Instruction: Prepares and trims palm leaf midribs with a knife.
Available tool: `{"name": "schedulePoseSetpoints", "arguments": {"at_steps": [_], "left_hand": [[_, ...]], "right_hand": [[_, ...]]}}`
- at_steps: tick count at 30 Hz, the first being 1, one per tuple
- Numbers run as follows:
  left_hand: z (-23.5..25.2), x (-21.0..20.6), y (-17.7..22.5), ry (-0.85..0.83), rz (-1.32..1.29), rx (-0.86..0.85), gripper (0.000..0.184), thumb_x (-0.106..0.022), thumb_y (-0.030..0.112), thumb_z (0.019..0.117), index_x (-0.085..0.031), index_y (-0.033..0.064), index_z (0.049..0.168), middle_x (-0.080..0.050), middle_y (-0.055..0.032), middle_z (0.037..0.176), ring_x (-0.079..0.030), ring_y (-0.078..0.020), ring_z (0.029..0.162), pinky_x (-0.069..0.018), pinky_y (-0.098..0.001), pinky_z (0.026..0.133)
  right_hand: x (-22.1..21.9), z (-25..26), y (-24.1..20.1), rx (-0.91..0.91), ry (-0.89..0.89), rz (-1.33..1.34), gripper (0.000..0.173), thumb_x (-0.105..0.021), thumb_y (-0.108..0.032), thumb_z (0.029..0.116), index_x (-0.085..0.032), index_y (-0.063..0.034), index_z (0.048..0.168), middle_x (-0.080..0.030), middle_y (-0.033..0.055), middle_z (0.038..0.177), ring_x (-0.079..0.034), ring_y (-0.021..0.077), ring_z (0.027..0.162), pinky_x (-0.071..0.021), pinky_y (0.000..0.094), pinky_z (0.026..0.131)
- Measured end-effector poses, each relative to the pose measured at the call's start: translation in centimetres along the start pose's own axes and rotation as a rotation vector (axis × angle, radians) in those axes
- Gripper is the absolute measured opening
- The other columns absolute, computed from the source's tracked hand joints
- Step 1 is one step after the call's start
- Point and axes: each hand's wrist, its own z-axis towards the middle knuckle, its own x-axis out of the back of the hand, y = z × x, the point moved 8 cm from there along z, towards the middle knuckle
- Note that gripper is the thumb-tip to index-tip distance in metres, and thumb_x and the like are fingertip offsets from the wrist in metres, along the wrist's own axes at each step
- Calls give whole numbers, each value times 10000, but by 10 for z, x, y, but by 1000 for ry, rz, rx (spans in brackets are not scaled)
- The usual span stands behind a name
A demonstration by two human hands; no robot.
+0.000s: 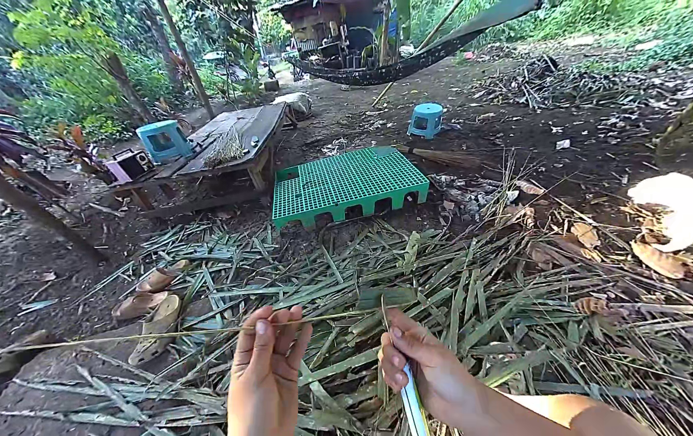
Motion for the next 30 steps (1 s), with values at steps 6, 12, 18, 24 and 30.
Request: {"name": "schedulePoseSetpoints", "arguments": {"at_steps": [6,12,18,24,30], "left_hand": [[-9,-10,-18,-92,-22,35,283,-393,96,1098,-672,142,1078,-782,-50,1047,-770,-169,948,-639,-305,843],[-14,-21,-24,-304,76,-19,134,-674,119,978,-762,150,1073,-773,-61,1075,-754,-153,977,-621,-303,886],[-15,-30,-40,-354,195,52,116,-722,-10,890,-697,102,906,-765,-65,896,-752,-128,800,-634,-271,761],[-18,-39,-24,-505,320,-302,114,-777,98,884,-719,193,905,-765,24,992,-744,-85,870,-630,-257,793],[-27,-40,-19,-531,388,-410,86,-762,123,906,-726,196,934,-765,53,981,-746,-71,874,-634,-251,784]], "right_hand": [[2,1,-25,100,-32,69,184,-379,-159,1059,-495,-213,1191,-575,-86,642,-599,38,556,-538,198,570],[0,-4,-31,114,-76,62,259,-429,-151,1060,-537,-209,1288,-590,-82,655,-595,26,562,-535,189,578],[-7,-9,-28,61,-166,-106,325,-492,-131,1044,-542,-162,1363,-580,-112,675,-570,-8,568,-510,161,569],[-16,-19,-23,-117,-239,-278,375,-469,-119,1029,-500,-159,1400,-557,-151,660,-545,-33,553,-477,143,535],[-14,-17,-24,-54,-194,-285,385,-486,-116,1027,-556,-91,1404,-543,-154,654,-521,-37,540,-454,135,515]]}}
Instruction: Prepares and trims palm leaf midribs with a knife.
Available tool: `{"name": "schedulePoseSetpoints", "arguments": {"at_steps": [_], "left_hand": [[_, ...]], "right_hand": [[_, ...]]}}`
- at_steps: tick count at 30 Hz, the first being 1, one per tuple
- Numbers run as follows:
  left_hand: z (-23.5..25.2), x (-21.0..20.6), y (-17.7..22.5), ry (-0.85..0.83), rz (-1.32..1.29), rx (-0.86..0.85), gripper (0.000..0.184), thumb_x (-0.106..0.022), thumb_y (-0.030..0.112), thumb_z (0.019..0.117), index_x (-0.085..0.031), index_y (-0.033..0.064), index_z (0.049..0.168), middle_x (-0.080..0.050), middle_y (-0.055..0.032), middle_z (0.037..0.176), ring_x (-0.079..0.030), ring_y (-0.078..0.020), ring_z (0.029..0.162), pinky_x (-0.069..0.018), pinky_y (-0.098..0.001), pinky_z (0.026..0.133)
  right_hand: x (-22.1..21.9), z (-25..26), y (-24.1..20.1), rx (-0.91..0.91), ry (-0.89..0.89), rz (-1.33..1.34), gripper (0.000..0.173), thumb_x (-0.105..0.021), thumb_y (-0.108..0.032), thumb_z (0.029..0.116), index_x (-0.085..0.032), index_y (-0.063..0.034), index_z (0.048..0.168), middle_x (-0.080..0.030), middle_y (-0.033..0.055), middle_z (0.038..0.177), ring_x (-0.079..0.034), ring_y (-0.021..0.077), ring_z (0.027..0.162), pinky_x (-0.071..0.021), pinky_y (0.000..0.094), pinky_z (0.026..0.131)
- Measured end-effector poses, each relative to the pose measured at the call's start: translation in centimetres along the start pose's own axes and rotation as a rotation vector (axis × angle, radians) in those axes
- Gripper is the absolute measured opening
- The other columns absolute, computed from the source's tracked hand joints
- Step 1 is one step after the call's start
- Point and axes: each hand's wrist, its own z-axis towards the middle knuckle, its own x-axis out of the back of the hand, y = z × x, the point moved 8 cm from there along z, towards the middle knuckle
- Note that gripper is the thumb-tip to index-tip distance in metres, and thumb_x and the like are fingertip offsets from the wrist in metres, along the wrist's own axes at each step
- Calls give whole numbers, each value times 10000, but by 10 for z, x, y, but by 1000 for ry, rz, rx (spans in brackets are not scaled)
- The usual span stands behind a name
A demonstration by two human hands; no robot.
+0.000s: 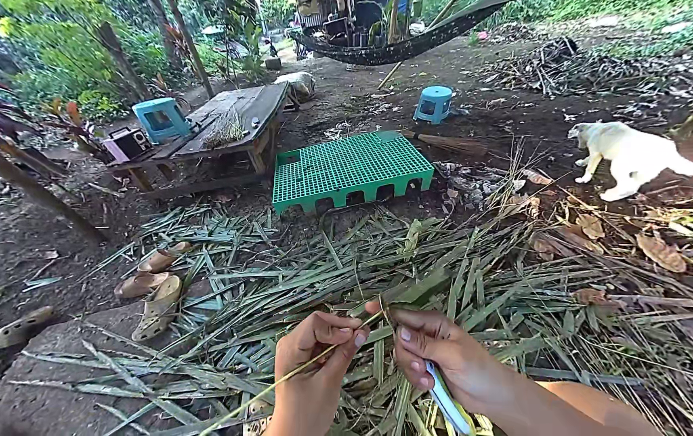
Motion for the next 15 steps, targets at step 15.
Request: {"name": "schedulePoseSetpoints", "arguments": {"at_steps": [15], "left_hand": [[-14,5,39,-122,480,-465,167,-670,117,992,-556,108,869,-705,17,986,-717,-73,970,-620,-225,841]], "right_hand": [[110,3,-38,171,816,85,321,-316,-142,1113,-604,-49,1221,-580,-25,650,-545,31,480,-488,181,445]]}}
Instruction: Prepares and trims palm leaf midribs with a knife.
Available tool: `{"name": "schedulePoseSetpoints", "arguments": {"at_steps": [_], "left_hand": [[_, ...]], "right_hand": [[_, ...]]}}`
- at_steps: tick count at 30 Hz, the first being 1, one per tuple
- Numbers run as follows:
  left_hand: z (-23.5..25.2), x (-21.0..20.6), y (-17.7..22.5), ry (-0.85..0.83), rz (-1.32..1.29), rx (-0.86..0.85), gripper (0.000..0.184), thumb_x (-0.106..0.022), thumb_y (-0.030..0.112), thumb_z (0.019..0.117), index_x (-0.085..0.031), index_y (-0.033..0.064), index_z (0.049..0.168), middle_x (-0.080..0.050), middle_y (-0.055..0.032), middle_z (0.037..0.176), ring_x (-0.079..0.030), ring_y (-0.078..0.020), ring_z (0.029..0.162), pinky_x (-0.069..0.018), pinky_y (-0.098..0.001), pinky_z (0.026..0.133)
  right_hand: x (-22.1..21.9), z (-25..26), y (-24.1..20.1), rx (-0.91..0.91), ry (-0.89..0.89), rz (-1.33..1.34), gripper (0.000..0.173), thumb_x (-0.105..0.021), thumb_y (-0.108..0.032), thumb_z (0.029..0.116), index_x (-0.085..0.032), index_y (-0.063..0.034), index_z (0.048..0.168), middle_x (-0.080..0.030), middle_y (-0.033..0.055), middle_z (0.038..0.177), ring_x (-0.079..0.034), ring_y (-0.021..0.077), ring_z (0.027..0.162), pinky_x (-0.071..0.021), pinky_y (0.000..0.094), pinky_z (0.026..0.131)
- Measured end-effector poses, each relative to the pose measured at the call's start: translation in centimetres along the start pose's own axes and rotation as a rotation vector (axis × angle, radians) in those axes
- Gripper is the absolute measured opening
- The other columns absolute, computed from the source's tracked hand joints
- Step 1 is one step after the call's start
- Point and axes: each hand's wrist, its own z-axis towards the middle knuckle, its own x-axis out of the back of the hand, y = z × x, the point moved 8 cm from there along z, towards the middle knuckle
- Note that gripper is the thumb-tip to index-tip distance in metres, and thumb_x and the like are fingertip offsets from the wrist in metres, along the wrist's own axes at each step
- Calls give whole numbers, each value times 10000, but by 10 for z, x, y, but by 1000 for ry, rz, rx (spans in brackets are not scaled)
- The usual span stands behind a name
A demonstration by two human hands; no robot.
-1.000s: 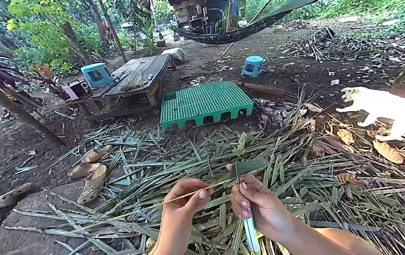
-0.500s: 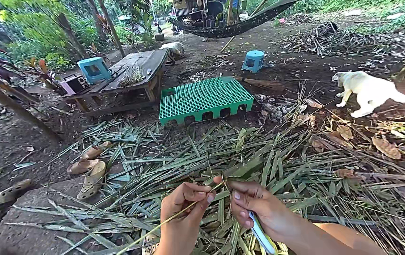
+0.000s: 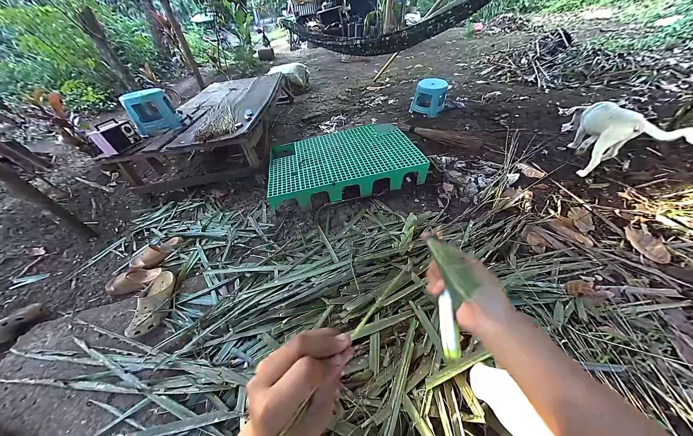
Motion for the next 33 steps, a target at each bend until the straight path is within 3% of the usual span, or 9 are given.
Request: {"name": "schedulePoseSetpoints", "arguments": {"at_steps": [3,6,8,11,15,18,25,29,33], "left_hand": [[5,23,5,53,83,-2,158,-667,119,995,-555,116,884,-692,39,1001,-708,-50,991,-609,-209,858],[6,22,-1,68,122,-46,164,-649,115,1001,-542,113,878,-689,26,1001,-706,-54,992,-608,-207,855],[4,16,-1,30,100,-98,157,-634,89,1005,-543,90,878,-679,-11,1001,-700,-80,995,-603,-219,864],[1,6,3,-24,72,-169,153,-609,55,1011,-529,68,881,-666,-51,1008,-693,-115,1014,-595,-240,890],[2,4,15,-30,79,-245,164,-614,38,1003,-512,74,880,-661,-62,1016,-689,-141,1036,-590,-265,911],[3,7,21,-31,58,-247,179,-631,50,996,-504,78,874,-657,-55,994,-694,-139,1019,-593,-262,906],[2,27,27,10,59,-134,176,-638,87,1007,-507,99,891,-657,-10,1019,-697,-81,1011,-605,-224,862],[2,23,17,35,46,-16,159,-665,119,997,-532,115,909,-668,27,1019,-699,-49,993,-608,-205,844],[-3,11,12,23,-70,88,114,-681,131,989,-578,134,940,-686,53,1017,-701,-43,992,-607,-212,863]], "right_hand": [[20,15,-20,70,28,-179,344,-334,-162,1122,-558,-92,1373,-505,-54,659,-512,40,520,-479,193,497],[-27,-20,-1,57,-489,-276,427,-356,-104,1053,-472,-66,1462,-507,-113,629,-515,-1,514,-482,167,513],[-60,-57,20,-22,-822,-227,459,-467,-194,1040,-478,-117,1492,-521,-155,647,-515,-33,545,-470,149,535],[-87,-100,42,-181,-1065,-114,480,-518,-236,1046,-447,-150,1512,-527,-160,678,-512,-48,565,-452,136,540],[-96,-116,47,-194,-1109,-5,449,-534,-226,1058,-475,-145,1496,-591,-145,769,-531,-54,604,-462,121,561],[-93,-104,34,-63,-1032,-4,377,-539,-237,1053,-586,-132,1413,-579,-162,708,-516,-62,583,-442,122,540],[-32,-24,-17,93,-356,79,409,-250,-146,1107,-538,-124,1397,-491,-82,576,-489,2,456,-467,153,471],[-69,-76,8,-15,-873,-24,494,-501,-230,1049,-425,-155,1531,-543,-171,643,-534,-53,552,-471,130,541],[-100,-129,38,-185,-1145,33,496,-497,-206,1063,-404,-156,1548,-519,-152,697,-494,-59,573,-427,116,533]]}}
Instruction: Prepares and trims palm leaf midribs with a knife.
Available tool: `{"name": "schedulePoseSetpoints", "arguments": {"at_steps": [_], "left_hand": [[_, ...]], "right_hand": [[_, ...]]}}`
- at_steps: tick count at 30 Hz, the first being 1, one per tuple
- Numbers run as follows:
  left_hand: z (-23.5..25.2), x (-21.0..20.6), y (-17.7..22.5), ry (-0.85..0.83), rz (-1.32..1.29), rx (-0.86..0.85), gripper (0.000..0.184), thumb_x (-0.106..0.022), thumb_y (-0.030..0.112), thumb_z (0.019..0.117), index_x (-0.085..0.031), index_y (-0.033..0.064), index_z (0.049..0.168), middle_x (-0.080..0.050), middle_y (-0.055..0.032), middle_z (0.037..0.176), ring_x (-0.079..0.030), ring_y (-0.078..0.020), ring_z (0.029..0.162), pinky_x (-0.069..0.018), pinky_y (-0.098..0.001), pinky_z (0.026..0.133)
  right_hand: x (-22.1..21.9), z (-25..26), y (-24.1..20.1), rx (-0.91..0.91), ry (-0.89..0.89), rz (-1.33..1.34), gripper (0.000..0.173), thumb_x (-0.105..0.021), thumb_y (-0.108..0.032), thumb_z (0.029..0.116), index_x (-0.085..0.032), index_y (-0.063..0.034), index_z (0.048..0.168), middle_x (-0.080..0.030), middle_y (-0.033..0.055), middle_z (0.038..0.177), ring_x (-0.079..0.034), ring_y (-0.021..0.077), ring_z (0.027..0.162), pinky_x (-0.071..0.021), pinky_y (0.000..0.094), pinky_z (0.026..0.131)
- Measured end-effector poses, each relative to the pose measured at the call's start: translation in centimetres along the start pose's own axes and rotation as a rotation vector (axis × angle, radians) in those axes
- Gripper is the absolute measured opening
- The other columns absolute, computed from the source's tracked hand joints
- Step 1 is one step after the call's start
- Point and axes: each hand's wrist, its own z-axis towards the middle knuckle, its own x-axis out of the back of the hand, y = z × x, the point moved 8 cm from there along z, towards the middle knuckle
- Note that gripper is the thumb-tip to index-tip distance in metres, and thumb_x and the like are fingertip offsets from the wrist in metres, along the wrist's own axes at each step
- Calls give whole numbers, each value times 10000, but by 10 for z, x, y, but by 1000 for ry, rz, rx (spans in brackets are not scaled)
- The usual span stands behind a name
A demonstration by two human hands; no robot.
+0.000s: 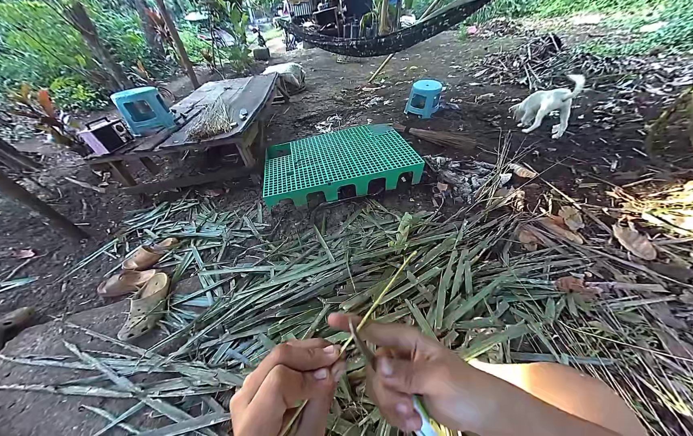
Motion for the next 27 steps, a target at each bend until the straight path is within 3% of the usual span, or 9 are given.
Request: {"name": "schedulePoseSetpoints", "arguments": {"at_steps": [5,10,12,16,19,21,25,27], "left_hand": [[2,0,2,15,-137,71,74,-701,140,978,-635,173,977,-699,80,1026,-712,-54,982,-621,-230,843],[2,2,-1,17,-132,94,87,-703,135,975,-634,187,968,-700,91,1011,-713,-48,974,-616,-222,843],[1,1,-3,27,-117,96,96,-708,135,971,-626,184,962,-694,88,1005,-712,-50,974,-621,-225,837],[2,-2,1,-2,-103,40,103,-691,108,976,-608,161,948,-687,73,1028,-702,-47,989,-613,-220,849],[2,-7,11,-67,-65,-70,139,-658,85,993,-544,110,918,-664,18,1023,-693,-66,1011,-604,-237,882],[3,-4,17,-75,-31,-122,171,-653,71,991,-519,92,888,-655,-7,1009,-693,-76,1006,-607,-237,871],[3,8,19,-67,-1,-131,156,-648,76,998,-525,98,905,-652,1,1041,-687,-65,1030,-594,-214,883],[3,12,15,-38,-8,-86,139,-662,91,993,-550,111,913,-671,25,1045,-695,-57,1016,-602,-208,866]], "right_hand": [[15,-2,-17,96,114,-11,380,-498,-220,1067,-567,-138,1432,-532,-169,675,-491,-69,560,-420,116,520],[63,-12,-44,162,376,100,350,-432,-135,1062,-597,-83,1366,-540,-123,595,-534,-19,505,-476,144,510],[61,-13,-39,137,340,108,367,-423,-150,1070,-564,-86,1402,-527,-127,601,-532,-20,512,-476,142,517],[21,-11,-22,8,87,-7,436,-510,-254,1061,-496,-167,1489,-502,-174,654,-483,-68,542,-420,117,513],[7,-12,-15,-23,39,-38,408,-499,-227,1064,-530,-161,1466,-515,-165,685,-473,-69,550,-403,109,501],[28,-14,-30,52,142,-40,375,-494,-222,1066,-578,-168,1427,-532,-172,659,-486,-71,541,-413,112,503],[99,-34,-75,242,592,25,382,-356,-193,1085,-618,-193,1363,-525,-110,570,-490,-23,467,-450,143,481],[103,-38,-82,270,589,-5,380,-374,-221,1088,-560,-196,1418,-520,-106,577,-497,-20,471,-457,141,487]]}}
